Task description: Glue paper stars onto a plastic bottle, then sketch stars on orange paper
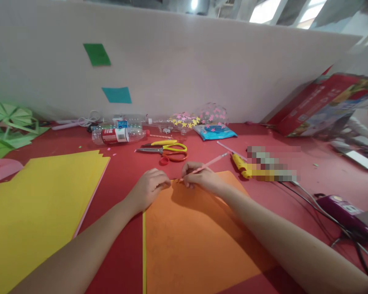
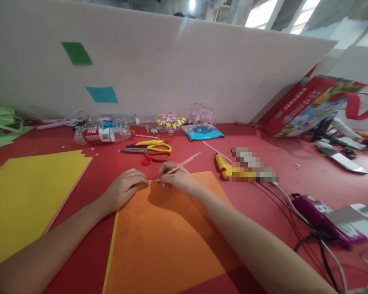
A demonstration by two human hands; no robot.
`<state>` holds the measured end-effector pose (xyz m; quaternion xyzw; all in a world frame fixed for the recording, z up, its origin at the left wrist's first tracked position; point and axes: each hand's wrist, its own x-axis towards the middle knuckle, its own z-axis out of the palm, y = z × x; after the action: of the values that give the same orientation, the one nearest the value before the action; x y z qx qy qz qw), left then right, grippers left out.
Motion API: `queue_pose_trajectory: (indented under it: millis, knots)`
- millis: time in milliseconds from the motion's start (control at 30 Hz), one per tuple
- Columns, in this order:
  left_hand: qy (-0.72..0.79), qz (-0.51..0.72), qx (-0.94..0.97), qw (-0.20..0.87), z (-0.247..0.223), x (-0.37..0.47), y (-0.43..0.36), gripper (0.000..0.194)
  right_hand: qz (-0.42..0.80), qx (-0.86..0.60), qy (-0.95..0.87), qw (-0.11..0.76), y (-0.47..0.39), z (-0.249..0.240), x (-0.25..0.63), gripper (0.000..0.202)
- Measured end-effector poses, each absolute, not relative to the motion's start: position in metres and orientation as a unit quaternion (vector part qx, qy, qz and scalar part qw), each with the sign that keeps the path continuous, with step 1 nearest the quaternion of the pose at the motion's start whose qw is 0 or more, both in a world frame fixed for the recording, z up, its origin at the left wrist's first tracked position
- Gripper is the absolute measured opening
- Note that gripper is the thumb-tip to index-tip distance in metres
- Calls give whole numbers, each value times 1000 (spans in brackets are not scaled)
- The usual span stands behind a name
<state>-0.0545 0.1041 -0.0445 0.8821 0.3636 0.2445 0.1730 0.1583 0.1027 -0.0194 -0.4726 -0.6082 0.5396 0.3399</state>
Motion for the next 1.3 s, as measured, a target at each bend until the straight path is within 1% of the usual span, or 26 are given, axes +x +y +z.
queue_pose_trajectory:
  millis: [100, 200, 300, 467, 600, 1300]
  knots:
    - [376, 246, 881, 149, -44, -55, 101, 24, 518, -491, -595, 370, 102, -33, 153, 4]
    - [370, 239, 885, 152, -43, -54, 96, 27, 502, -498, -594, 383, 100, -39, 150, 5]
    - [364, 238, 882, 178, -42, -53, 94, 30, 496, -496, -603, 379, 99, -39, 149, 5]
    - [388, 257, 860, 210, -43, -53, 97, 24, 496, -485, -616, 373, 101, -41, 150, 7]
    - [398, 261, 851, 221, -45, -53, 99, 23, 498, -477, -624, 369, 102, -43, 150, 8]
    - [392, 278, 850, 217, -51, -54, 100, 24, 486, -471, -634, 374, 100, -41, 149, 8]
